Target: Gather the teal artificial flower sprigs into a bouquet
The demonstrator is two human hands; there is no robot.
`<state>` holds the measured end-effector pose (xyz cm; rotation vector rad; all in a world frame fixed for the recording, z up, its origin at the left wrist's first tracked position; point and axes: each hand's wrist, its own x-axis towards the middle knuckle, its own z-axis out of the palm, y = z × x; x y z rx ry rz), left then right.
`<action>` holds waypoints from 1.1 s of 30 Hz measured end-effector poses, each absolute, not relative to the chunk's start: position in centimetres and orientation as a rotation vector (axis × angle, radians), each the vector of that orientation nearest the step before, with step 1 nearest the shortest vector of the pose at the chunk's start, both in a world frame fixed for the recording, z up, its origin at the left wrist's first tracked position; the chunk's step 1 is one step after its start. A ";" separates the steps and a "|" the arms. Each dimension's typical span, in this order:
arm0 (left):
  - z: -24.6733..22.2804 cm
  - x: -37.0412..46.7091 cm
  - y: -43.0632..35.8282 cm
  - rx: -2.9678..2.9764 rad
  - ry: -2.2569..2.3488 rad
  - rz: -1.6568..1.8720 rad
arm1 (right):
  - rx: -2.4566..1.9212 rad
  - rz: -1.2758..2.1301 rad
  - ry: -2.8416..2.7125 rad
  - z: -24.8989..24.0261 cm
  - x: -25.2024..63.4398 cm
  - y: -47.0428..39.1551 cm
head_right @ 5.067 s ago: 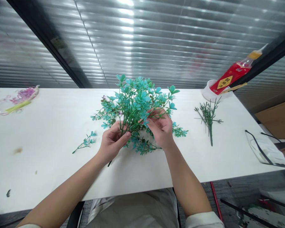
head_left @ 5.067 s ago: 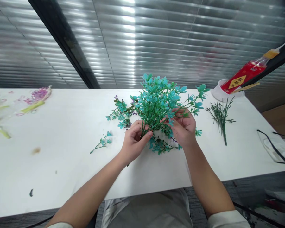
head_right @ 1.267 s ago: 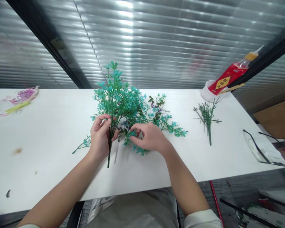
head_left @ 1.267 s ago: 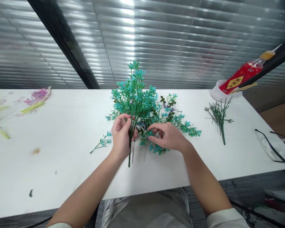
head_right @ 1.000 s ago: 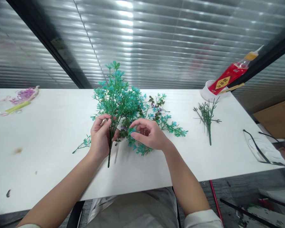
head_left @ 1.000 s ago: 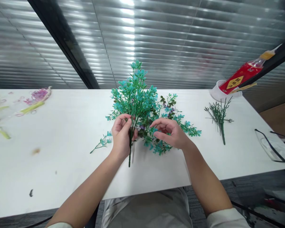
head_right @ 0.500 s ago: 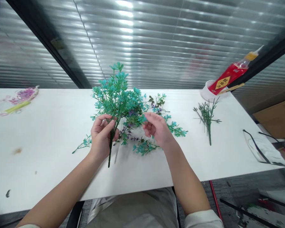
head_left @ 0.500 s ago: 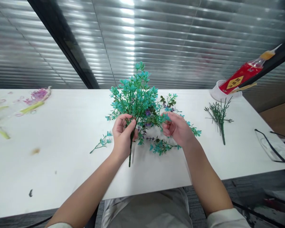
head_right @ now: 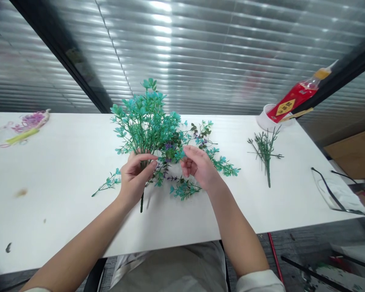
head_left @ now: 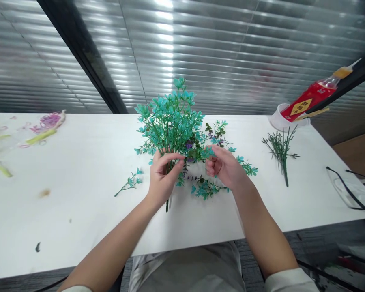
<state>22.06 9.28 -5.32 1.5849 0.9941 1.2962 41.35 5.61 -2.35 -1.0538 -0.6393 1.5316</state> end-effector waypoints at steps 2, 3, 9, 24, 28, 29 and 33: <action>-5.2 22.1 9.1 1.688 0.998 1.283 | -1.058 1.555 -0.697 -2.4 41.2 5.5; -5.1 22.1 9.0 1.706 0.996 1.258 | -1.056 1.570 -0.731 -2.4 41.1 5.5; -5.3 22.1 9.2 1.801 1.064 1.248 | -0.938 1.670 -0.882 -2.7 41.1 5.0; -5.6 22.1 9.5 1.686 1.164 1.271 | -0.765 1.600 -0.799 -2.8 41.7 5.1; -5.5 22.0 9.4 1.669 1.143 1.261 | -0.767 1.592 -0.716 -2.2 41.6 5.2; -5.5 22.0 9.3 1.661 1.127 1.272 | -0.771 1.593 -0.707 -2.1 41.5 5.2; -5.6 22.0 9.3 1.620 1.084 1.304 | -0.732 1.621 -0.693 -2.0 41.4 5.1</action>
